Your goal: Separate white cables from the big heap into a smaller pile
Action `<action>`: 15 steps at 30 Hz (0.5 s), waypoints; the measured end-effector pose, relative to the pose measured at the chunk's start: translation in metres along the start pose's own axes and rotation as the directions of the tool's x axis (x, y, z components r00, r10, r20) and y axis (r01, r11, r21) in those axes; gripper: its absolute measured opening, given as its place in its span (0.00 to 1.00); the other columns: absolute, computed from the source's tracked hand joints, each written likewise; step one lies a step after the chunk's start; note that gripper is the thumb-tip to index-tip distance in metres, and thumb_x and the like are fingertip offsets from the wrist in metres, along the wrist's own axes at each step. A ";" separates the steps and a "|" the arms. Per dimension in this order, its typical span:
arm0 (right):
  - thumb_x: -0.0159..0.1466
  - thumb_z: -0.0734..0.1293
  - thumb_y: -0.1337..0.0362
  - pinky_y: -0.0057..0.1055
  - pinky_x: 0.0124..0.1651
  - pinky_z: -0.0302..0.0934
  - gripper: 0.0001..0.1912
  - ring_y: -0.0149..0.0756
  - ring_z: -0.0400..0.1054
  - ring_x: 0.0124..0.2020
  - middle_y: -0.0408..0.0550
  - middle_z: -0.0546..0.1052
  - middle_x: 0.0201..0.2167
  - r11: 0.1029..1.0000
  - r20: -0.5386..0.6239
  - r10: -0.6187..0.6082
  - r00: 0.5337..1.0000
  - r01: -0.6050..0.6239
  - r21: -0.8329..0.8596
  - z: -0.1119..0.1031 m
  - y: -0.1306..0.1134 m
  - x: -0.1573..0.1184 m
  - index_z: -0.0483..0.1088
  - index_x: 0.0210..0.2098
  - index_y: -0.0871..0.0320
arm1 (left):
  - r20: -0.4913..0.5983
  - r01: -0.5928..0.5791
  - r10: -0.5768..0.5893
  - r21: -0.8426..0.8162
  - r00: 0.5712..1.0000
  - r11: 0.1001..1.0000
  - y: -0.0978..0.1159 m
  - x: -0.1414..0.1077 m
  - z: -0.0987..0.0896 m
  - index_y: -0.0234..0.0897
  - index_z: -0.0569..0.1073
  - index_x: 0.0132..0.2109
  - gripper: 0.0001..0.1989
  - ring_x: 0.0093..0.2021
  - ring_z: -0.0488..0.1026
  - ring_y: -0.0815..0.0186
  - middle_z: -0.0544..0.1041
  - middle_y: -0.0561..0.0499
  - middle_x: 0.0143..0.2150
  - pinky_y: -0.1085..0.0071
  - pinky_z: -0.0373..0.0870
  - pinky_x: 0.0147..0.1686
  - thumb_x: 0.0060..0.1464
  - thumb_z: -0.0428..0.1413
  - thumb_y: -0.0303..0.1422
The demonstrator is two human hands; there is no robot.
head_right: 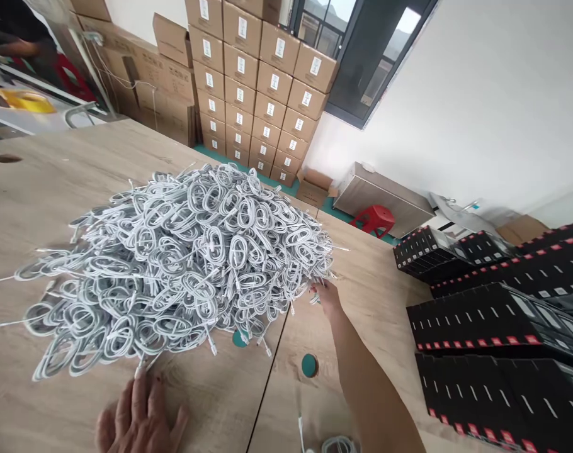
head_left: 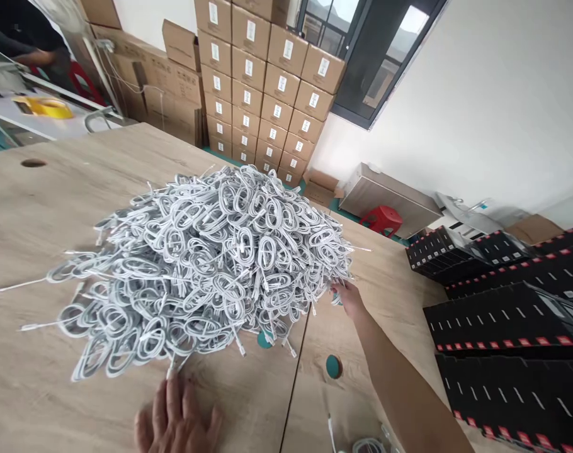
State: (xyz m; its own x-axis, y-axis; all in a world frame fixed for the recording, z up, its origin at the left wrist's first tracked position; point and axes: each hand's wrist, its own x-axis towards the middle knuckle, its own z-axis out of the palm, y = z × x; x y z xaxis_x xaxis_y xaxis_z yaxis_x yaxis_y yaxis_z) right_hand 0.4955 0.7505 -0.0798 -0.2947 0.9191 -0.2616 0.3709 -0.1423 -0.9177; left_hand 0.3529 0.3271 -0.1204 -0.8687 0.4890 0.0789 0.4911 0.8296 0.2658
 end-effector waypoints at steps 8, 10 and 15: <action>0.45 0.80 0.55 0.34 0.34 0.68 0.19 0.39 0.73 0.33 0.47 0.80 0.30 0.957 0.109 0.061 0.992 -0.089 0.274 -0.022 -0.005 -0.041 0.75 0.32 0.56 | -0.023 -0.015 0.014 -0.034 1.000 0.999 0.009 0.003 -0.010 0.20 0.61 0.68 0.35 0.77 0.40 0.51 0.54 0.31 0.75 0.46 0.34 0.74 0.61 0.42 0.41; 0.48 0.79 0.56 0.32 0.31 0.66 0.17 0.38 0.73 0.32 0.48 0.80 0.30 0.943 0.133 0.125 0.983 -0.159 0.291 -0.029 -0.006 -0.044 0.76 0.35 0.56 | 0.001 -0.008 0.008 -0.016 1.000 1.000 0.009 0.004 -0.011 0.20 0.62 0.67 0.35 0.77 0.41 0.50 0.55 0.31 0.75 0.46 0.35 0.74 0.59 0.43 0.41; 0.53 0.77 0.61 0.35 0.37 0.69 0.21 0.38 0.75 0.31 0.51 0.81 0.33 0.928 0.304 0.312 0.900 -0.357 0.107 -0.070 -0.005 -0.064 0.75 0.46 0.57 | 0.000 0.008 -0.008 0.013 1.000 1.000 0.008 0.005 -0.008 0.20 0.65 0.65 0.35 0.76 0.43 0.50 0.56 0.31 0.74 0.47 0.35 0.74 0.57 0.43 0.41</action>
State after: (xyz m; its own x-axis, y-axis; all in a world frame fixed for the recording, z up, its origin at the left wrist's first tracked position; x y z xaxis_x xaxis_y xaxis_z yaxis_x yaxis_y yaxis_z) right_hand 0.5738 0.7183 -0.0373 -0.4174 0.6714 -0.6124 0.3549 -0.5000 -0.7900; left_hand 0.3517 0.3342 -0.1104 -0.8728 0.4820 0.0765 0.4845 0.8370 0.2543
